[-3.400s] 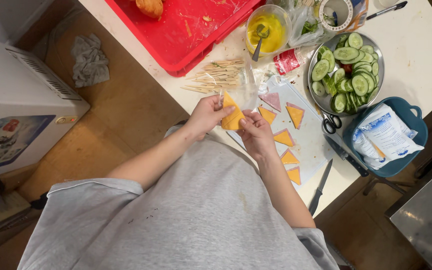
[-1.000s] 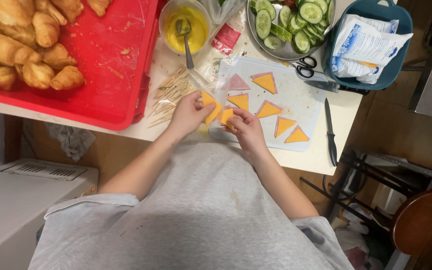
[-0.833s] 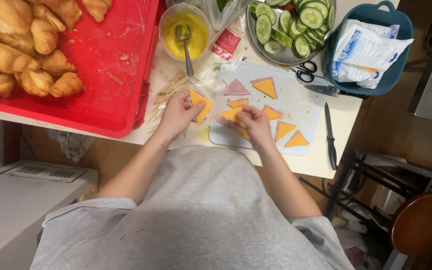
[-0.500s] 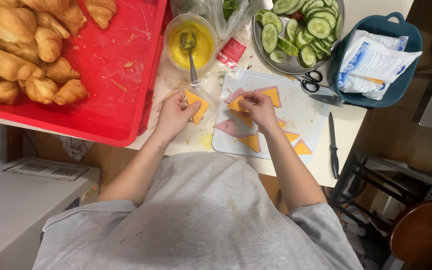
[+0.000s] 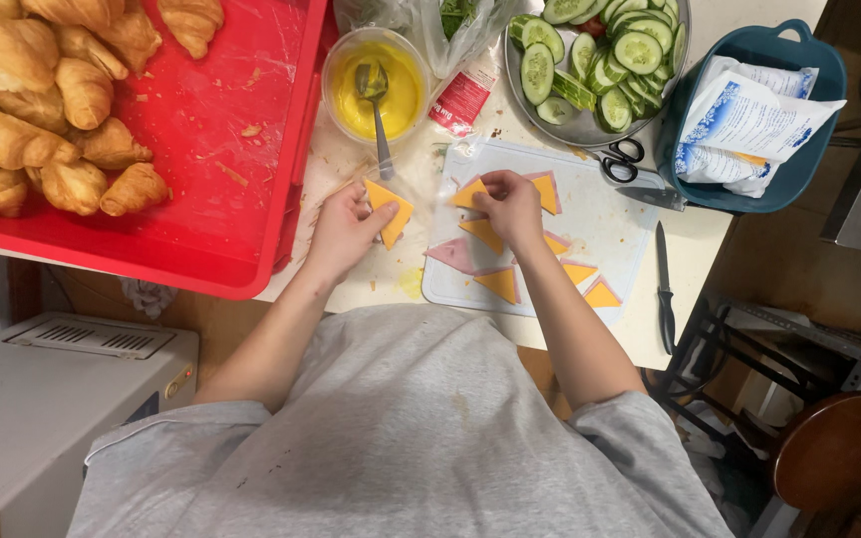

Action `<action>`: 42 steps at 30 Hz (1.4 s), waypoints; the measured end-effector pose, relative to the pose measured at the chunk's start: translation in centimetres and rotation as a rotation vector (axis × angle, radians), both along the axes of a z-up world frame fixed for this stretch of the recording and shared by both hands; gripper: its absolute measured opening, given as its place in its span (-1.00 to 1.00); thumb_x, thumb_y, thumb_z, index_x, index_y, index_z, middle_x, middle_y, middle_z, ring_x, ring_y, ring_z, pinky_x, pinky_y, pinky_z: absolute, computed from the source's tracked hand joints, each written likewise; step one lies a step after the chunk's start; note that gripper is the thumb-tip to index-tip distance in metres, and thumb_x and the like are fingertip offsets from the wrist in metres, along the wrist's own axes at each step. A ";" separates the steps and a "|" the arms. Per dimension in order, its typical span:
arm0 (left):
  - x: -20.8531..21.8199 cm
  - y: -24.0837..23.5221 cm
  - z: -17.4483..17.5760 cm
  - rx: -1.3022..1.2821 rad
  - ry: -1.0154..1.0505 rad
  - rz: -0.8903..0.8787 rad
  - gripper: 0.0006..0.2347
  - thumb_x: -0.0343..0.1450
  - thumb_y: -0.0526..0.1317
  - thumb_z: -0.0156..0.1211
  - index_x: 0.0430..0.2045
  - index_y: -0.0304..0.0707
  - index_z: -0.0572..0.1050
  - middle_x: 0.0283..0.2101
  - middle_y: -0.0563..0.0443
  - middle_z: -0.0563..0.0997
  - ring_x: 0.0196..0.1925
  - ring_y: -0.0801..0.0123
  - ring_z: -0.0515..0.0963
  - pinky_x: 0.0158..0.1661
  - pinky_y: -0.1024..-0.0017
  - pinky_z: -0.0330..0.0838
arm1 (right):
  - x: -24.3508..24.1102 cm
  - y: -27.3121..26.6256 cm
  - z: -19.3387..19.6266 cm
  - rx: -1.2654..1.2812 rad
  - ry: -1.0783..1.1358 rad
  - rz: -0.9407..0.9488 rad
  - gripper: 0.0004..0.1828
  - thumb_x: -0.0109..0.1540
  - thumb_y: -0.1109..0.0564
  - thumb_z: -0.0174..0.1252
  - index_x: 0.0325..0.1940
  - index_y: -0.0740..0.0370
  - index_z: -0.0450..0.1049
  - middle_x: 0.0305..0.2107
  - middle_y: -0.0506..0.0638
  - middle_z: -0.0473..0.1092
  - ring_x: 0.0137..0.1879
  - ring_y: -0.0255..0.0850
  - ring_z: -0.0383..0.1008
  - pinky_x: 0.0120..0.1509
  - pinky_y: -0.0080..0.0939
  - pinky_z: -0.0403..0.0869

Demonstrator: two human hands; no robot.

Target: The person assembles small appetizers by layering triangular slices of cheese and ham on a cutting board. They then insert wooden skewers through cherry tomatoes and place them on the board. The person handles cheese, ham, tomatoes, and skewers throughout the clip.

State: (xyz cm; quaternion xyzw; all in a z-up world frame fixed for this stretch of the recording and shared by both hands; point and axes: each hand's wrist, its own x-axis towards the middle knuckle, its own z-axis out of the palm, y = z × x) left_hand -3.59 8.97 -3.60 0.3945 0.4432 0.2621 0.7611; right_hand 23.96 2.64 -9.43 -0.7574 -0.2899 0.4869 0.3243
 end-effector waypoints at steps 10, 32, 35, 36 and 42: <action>0.1 0.0 0.0 0.020 -0.011 -0.011 -0.83 0.48 -0.38 0.21 -0.10 -0.50 0.44 -0.24 -0.13 0.69 -0.34 0.43 0.69 -0.32 0.54 0.55 | 0.1 0.3 1.1 0.045 -0.274 0.155 -0.71 0.12 0.28 0.34 -0.07 0.32 0.56 -0.33 0.02 0.54 -0.25 -0.26 0.54 -0.13 -0.25 0.57; 0.0 -0.5 0.2 0.038 -0.015 -0.012 -0.82 0.48 -0.38 0.23 -0.14 -0.53 0.42 -0.22 -0.13 0.70 -0.32 0.43 0.70 -0.33 0.54 0.55 | -2.9 -4.7 3.8 0.315 -0.737 0.832 -0.24 0.25 -0.07 0.26 0.39 0.43 0.25 0.46 0.31 0.05 0.59 0.23 -0.06 0.60 0.20 0.02; -0.1 -0.4 0.4 0.041 0.003 -0.019 -0.82 0.47 -0.37 0.22 -0.11 -0.51 0.43 -0.23 -0.13 0.70 -0.33 0.44 0.70 -0.33 0.55 0.55 | -1.9 -4.5 4.1 0.345 -0.712 0.859 -0.30 0.27 -0.08 0.25 0.35 0.40 0.29 0.44 0.28 0.09 0.57 0.20 0.00 0.59 0.17 0.07; -0.2 -0.5 0.5 0.041 0.009 -0.019 -0.81 0.47 -0.36 0.21 -0.09 -0.49 0.44 -0.24 -0.13 0.70 -0.34 0.44 0.69 -0.32 0.56 0.56 | -1.7 -4.5 4.1 0.338 -0.712 0.864 -0.34 0.27 -0.07 0.25 0.32 0.37 0.32 0.44 0.26 0.11 0.57 0.19 0.02 0.59 0.17 0.10; -0.1 -0.3 0.5 0.025 -0.027 -0.005 -0.82 0.48 -0.38 0.21 -0.10 -0.52 0.43 -0.25 -0.16 0.70 -0.34 0.41 0.70 -0.34 0.53 0.56 | -1.6 -5.0 3.1 0.424 -0.783 0.655 -0.40 0.22 0.10 0.31 0.31 0.36 0.37 0.39 0.26 0.20 0.52 0.23 0.12 0.54 0.17 0.20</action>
